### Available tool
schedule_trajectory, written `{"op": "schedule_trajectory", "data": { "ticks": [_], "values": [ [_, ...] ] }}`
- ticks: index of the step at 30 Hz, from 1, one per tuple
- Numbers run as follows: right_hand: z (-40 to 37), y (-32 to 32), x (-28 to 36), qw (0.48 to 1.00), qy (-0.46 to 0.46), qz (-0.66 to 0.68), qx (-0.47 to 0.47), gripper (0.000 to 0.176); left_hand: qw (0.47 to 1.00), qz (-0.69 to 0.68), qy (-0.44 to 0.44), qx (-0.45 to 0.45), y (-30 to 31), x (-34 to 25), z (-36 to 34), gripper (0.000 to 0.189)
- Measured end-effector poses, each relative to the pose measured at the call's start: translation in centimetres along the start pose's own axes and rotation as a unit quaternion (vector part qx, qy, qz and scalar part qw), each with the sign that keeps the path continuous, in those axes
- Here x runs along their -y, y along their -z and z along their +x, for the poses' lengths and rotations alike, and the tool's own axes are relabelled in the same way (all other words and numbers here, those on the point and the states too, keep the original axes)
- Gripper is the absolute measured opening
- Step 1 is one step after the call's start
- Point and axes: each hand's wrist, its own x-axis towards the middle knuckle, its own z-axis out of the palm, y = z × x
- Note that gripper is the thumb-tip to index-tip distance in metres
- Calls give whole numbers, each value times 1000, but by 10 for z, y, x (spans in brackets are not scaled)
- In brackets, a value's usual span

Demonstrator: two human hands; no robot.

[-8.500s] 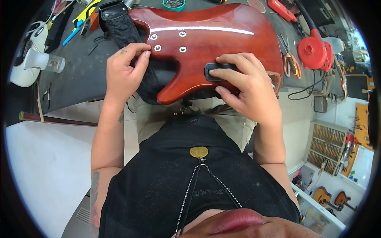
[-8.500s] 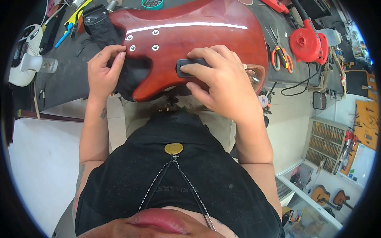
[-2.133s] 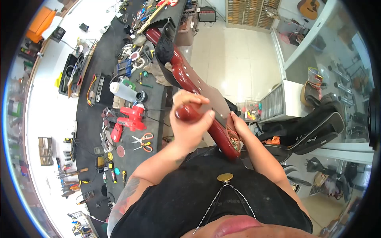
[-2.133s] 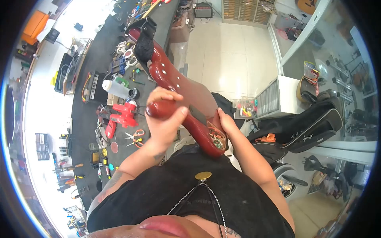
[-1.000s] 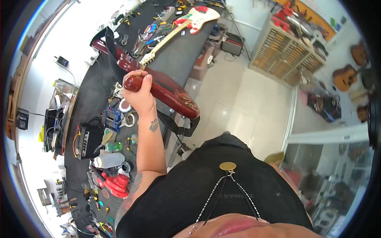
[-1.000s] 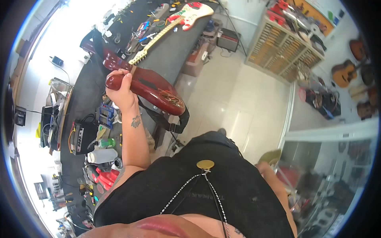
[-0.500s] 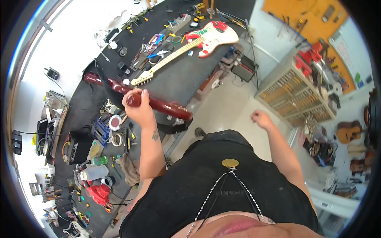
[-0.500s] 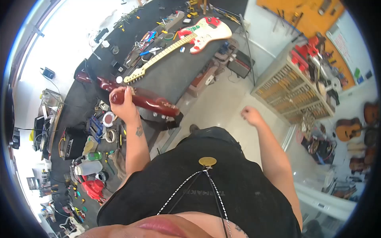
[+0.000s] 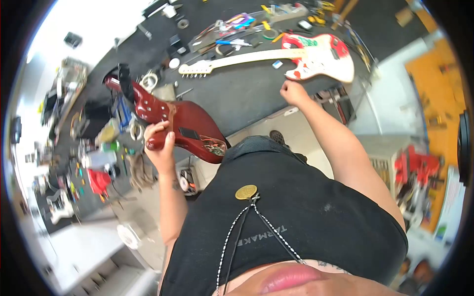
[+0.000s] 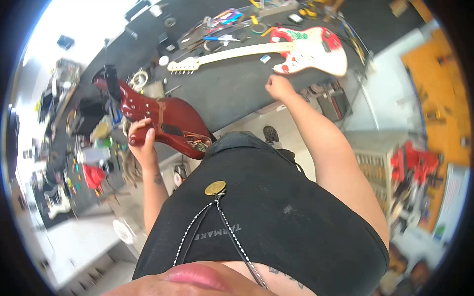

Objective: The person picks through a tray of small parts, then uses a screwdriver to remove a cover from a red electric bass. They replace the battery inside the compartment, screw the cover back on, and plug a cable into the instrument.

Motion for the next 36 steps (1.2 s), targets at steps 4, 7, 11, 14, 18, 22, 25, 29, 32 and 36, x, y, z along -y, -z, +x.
{"op": "schedule_trajectory", "data": {
  "ticks": [4,7,11,14,18,22,25,29,32,36],
  "values": [
    [95,4,0,983,51,-178,-8,38,998,42,43,-10,-7,-12,-10,30],
    [130,-7,-3,956,68,-286,5,32,995,-22,83,-53,-24,-21,-16,35],
    [148,-28,-14,954,144,-263,-7,29,983,-65,127,-115,-33,-21,-26,36],
    [121,-8,8,953,204,-218,44,27,977,-61,167,-114,-31,-29,-32,38],
    [95,-63,34,964,212,116,109,24,973,-77,177,-129,-30,-31,-39,38],
    [15,-54,152,808,397,244,361,16,956,-128,217,-154,-27,-41,-47,41],
    [-17,-44,224,713,563,253,331,16,949,-156,240,-135,-26,-45,-52,42],
    [-17,-38,271,693,635,178,292,25,951,-159,224,-143,-28,-44,-55,41],
    [-9,-45,280,668,677,132,281,35,948,-159,230,-150,-27,-44,-59,41],
    [-10,-46,280,658,682,137,288,40,951,-155,219,-151,-24,-38,-63,40]
  ]
}}
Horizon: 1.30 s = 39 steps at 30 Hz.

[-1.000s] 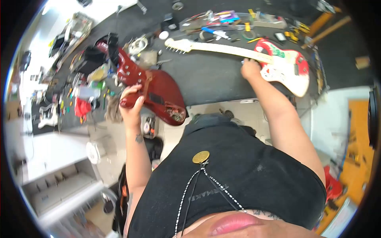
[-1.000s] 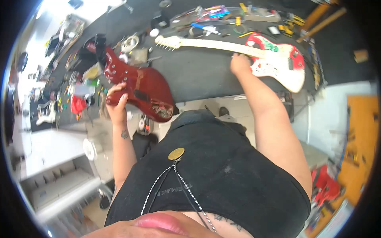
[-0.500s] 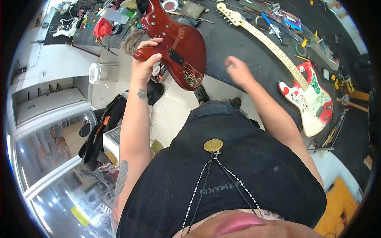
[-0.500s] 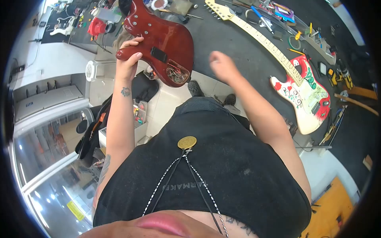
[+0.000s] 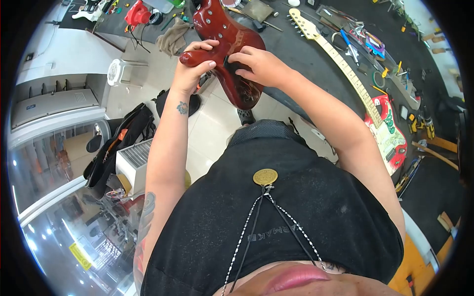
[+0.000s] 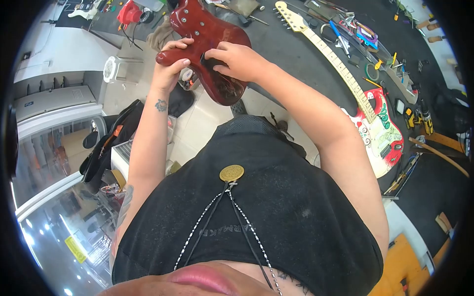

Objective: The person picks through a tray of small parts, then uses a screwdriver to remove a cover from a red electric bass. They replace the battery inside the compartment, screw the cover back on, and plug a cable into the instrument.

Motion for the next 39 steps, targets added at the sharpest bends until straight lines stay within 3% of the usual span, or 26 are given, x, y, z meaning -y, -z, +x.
{"op": "schedule_trajectory", "data": {
  "ticks": [8,11,16,23,29,35,37,38,39],
  "values": [
    [4,-12,-1,998,-10,63,-19,42,1000,5,8,8,1,0,-1,41],
    [17,-2,-6,999,9,27,19,43,1000,1,4,7,-1,0,-3,42],
    [26,11,-2,995,30,15,94,34,999,29,2,19,-3,-3,-8,41],
    [16,14,1,995,34,40,82,19,999,45,-12,12,-3,3,-19,42],
    [-27,13,-5,996,-48,40,64,12,1000,21,5,10,11,8,-20,46],
    [-48,9,-5,993,-82,86,-15,12,1000,9,24,-9,11,6,-19,49],
    [-58,17,-3,966,-192,172,-34,8,1000,1,27,-4,13,6,-21,50],
    [-66,7,-14,965,-194,173,-37,8,1000,-10,25,-6,14,6,-22,51],
    [-78,-12,-34,931,-216,274,-110,8,1000,-3,27,-5,18,7,-23,52]
  ]
}}
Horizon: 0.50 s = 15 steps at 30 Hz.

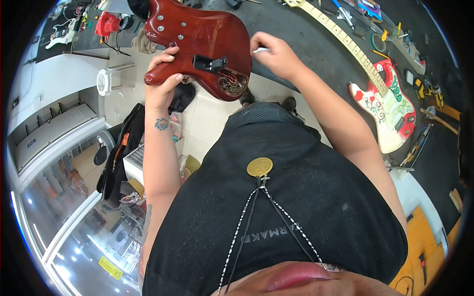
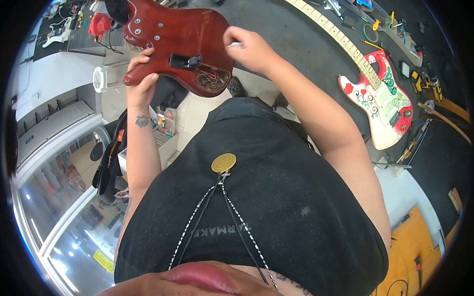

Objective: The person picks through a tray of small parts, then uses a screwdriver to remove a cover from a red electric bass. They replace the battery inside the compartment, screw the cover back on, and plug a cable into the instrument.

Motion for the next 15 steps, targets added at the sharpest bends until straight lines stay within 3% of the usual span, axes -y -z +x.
{"op": "schedule_trajectory", "data": {
  "ticks": [1,2,3,6,7,9,12,15],
  "values": [
    [-5,3,-19,991,-19,117,-55,11,1000,1,2,1,2,0,0,52],
    [-14,19,-17,971,-139,195,-24,20,1000,-1,12,11,5,0,0,52],
    [-23,22,-23,970,-139,196,-25,20,1000,-4,22,20,7,0,-1,53],
    [-48,25,-30,894,-329,285,-101,28,1000,-3,18,17,9,1,1,53],
    [-56,27,-27,895,-328,286,-101,28,1000,-3,18,17,10,1,2,53],
    [-67,31,-21,840,-316,432,-93,34,1000,10,14,20,9,0,4,53],
    [-70,35,-10,817,-291,493,-65,38,1000,-5,15,16,6,-2,7,53],
    [-64,31,8,829,-242,502,-40,39,1000,-13,15,17,3,-3,6,53]
  ]
}}
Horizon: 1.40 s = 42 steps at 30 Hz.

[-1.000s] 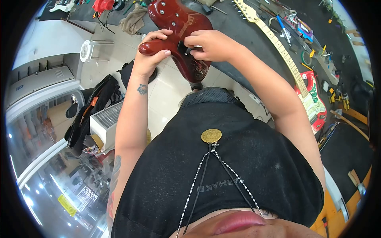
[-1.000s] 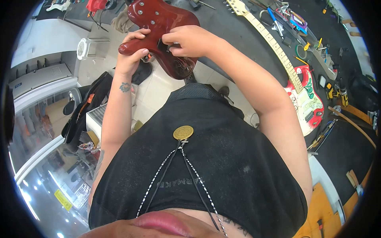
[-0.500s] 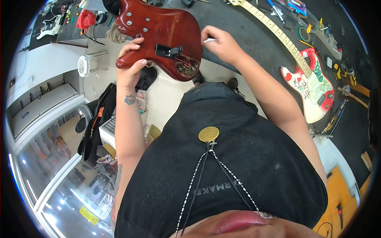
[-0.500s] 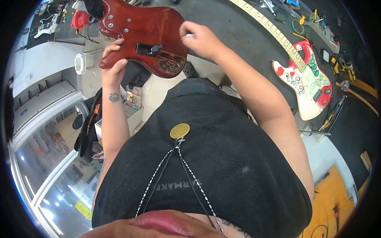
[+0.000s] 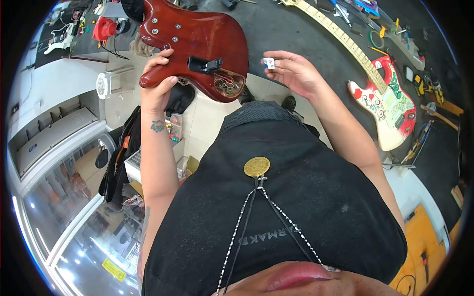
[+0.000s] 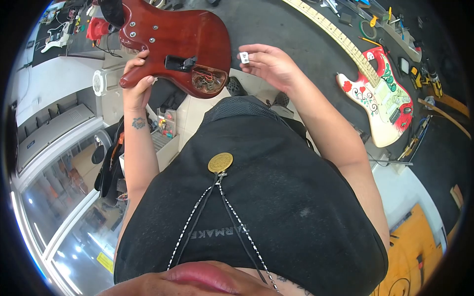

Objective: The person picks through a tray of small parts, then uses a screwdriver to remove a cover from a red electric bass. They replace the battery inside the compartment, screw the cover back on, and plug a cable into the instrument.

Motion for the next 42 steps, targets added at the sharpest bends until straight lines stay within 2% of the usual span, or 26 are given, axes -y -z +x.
{"op": "schedule_trajectory", "data": {
  "ticks": [6,22,37,42],
  "values": [
    [5,-32,12,998,9,13,59,42,1000,-4,3,-9,4,1,-1,52],
    [15,-51,11,998,17,1,69,43,1000,15,-2,-4,3,-1,-1,52],
    [5,-31,-7,1000,2,-3,29,37,999,-36,28,0,45,15,-13,61],
    [-7,-27,-11,999,-21,-16,-17,36,997,-72,3,-11,62,34,-18,59]
  ]
}}
